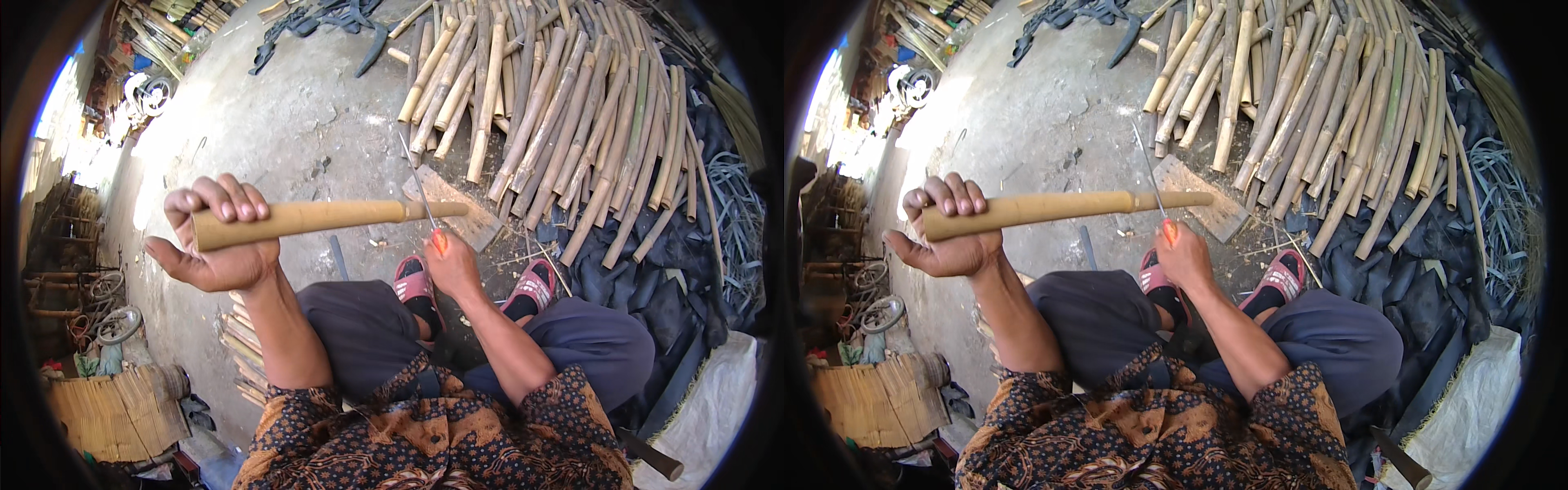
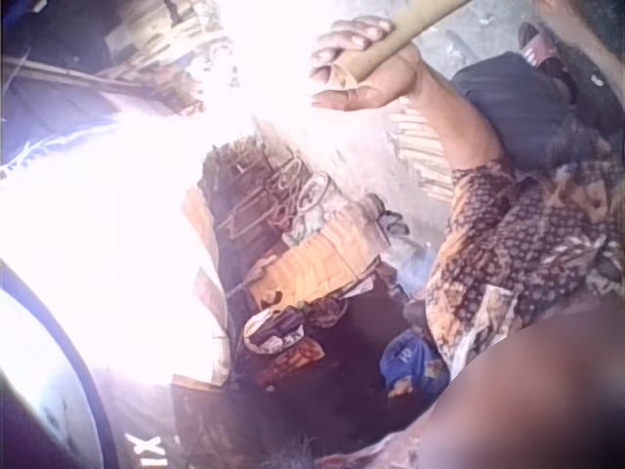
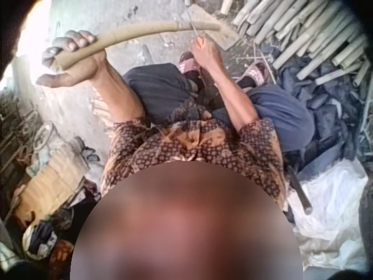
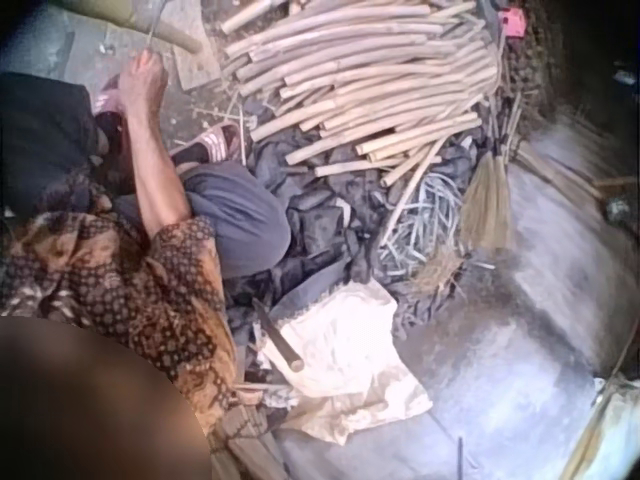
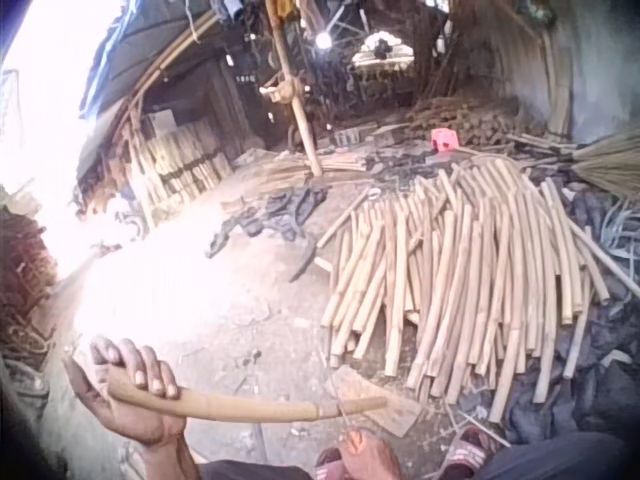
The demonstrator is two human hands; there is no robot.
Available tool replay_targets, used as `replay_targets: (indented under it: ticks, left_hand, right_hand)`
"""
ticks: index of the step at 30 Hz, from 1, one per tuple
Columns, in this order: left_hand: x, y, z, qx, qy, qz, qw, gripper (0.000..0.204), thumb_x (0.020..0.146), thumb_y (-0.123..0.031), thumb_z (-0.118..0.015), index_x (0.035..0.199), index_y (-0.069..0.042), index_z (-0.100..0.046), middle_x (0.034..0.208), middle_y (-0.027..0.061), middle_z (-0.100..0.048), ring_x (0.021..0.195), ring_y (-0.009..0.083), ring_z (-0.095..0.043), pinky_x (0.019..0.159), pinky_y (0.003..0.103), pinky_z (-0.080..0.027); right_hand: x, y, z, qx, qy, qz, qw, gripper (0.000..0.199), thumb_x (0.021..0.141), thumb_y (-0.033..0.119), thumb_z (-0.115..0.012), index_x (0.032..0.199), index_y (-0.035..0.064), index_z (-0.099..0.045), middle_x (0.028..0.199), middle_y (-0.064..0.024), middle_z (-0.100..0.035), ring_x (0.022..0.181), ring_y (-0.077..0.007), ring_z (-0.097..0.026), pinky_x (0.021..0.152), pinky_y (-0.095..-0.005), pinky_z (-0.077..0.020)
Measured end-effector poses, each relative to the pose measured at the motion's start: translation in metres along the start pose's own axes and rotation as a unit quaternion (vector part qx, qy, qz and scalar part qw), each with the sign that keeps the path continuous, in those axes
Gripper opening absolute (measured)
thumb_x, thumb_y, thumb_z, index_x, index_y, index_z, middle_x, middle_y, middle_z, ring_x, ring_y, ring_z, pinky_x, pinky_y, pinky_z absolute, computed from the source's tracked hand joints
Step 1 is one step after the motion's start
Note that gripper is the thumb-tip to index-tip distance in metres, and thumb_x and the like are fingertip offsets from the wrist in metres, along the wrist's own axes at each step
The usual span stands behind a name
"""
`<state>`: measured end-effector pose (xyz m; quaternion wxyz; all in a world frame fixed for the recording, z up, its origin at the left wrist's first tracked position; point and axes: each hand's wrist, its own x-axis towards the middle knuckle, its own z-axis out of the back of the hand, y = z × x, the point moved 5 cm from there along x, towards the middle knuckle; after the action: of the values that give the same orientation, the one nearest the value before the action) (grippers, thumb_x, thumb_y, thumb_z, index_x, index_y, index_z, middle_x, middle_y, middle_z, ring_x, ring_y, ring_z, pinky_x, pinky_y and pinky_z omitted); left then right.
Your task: The person sits on the floor and repeatedly picks up bamboo sticks, uses a knife to sharpen one end of each stick, and places the finished sticks into a separate pile. The person handles the sticks one at a time and continues the cycle throughout the clip.
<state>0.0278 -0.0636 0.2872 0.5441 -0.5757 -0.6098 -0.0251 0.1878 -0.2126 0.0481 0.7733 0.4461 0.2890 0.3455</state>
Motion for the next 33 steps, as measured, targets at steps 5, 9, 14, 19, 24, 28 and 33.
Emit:
replay_targets:
  ticks: [5, 9, 14, 19, 24, 28, 33]
  left_hand:
    - [0.004, 0.002, 0.001, -0.014, 0.068, 0.021, 0.997, 0.058, 0.11, -0.052, -0.029, 0.099, -0.007, -0.063, 0.071, 0.008, -0.055, 0.06, 0.0194, -0.055, 0.061, 0.036, -0.05]
    - [0.005, 0.0, 0.009, -0.026, 0.016, 0.05, 0.998, 0.057, 0.113, -0.047, -0.026, 0.089, -0.01, -0.062, 0.074, 0.0078, -0.056, 0.061, 0.0199, -0.054, 0.063, 0.036, -0.049]
    - [0.003, 0.006, 0.007, -0.088, -0.013, 0.095, 0.992, 0.058, 0.113, -0.047, -0.028, 0.077, -0.012, -0.058, 0.075, 0.0043, -0.05, 0.064, 0.019, -0.049, 0.062, 0.034, -0.044]
    - [0.008, 0.008, 0.007, -0.101, 0.011, 0.065, 0.993, 0.061, 0.112, -0.049, -0.028, 0.081, -0.01, -0.065, 0.073, 0.0048, -0.051, 0.06, 0.0186, -0.048, 0.058, 0.034, -0.043]
    - [0.006, 0.009, 0.013, -0.077, -0.001, 0.074, 0.994, 0.062, 0.11, -0.053, -0.032, 0.081, -0.01, -0.065, 0.072, 0.0051, -0.053, 0.058, 0.0177, -0.049, 0.055, 0.032, -0.043]
    - [0.018, 0.017, 0.033, -0.03, -0.042, 0.034, 0.998, 0.074, 0.101, -0.074, -0.031, 0.096, -0.009, -0.065, 0.08, 0.0074, -0.054, 0.064, 0.0194, -0.052, 0.06, 0.036, -0.046]
    - [0.009, 0.081, 0.075, 0.239, 0.021, 0.08, 0.968, 0.057, 0.107, -0.048, -0.048, 0.143, -0.004, -0.045, 0.124, 0.0149, -0.062, 0.113, 0.0307, -0.064, 0.101, 0.047, -0.05]
  right_hand:
    - [0.0, 0.007, -0.006, 0.091, 0.072, 0.128, 0.985, 0.032, 0.096, 0.033, -0.065, 0.097, 0.0007, -0.065, 0.079, -0.0257, -0.068, 0.081, -0.0438, -0.071, 0.069, -0.0502, -0.0527]
    - [0.007, -0.011, 0.007, 0.015, -0.028, -0.059, 0.998, 0.025, 0.094, 0.026, -0.065, 0.1, 0.0023, -0.064, 0.08, -0.0286, -0.068, 0.08, -0.0494, -0.068, 0.07, -0.0554, -0.0529]
    - [0.008, 0.004, -0.003, 0.091, 0.081, 0.089, 0.989, 0.028, 0.096, 0.027, -0.062, 0.098, -0.0003, -0.064, 0.077, -0.0263, -0.069, 0.075, -0.0473, -0.069, 0.069, -0.0546, -0.0536]
    - [0.006, -0.008, 0.005, 0.027, -0.028, 0.002, 0.999, 0.028, 0.095, 0.029, -0.065, 0.095, 0.001, -0.065, 0.075, -0.0249, -0.067, 0.074, -0.0451, -0.069, 0.066, -0.0523, -0.0512]
    - [0.005, -0.008, -0.002, 0.073, 0.016, 0.052, 0.996, 0.029, 0.094, 0.03, -0.066, 0.097, 0.0014, -0.064, 0.078, -0.0275, -0.067, 0.079, -0.0472, -0.07, 0.068, -0.0528, -0.0528]
    - [0.021, -0.065, -0.001, -0.031, -0.03, -0.047, 0.998, 0.035, 0.093, 0.033, -0.064, 0.102, -0.0005, -0.067, 0.089, -0.0308, -0.07, 0.09, -0.048, -0.07, 0.077, -0.0539, -0.0542]
    - [0.018, -0.191, -0.005, -0.158, 0.025, -0.211, 0.964, 0.04, 0.091, 0.032, -0.061, 0.112, -0.0007, -0.068, 0.104, -0.0314, -0.07, 0.102, -0.0477, -0.068, 0.089, -0.0535, -0.0537]
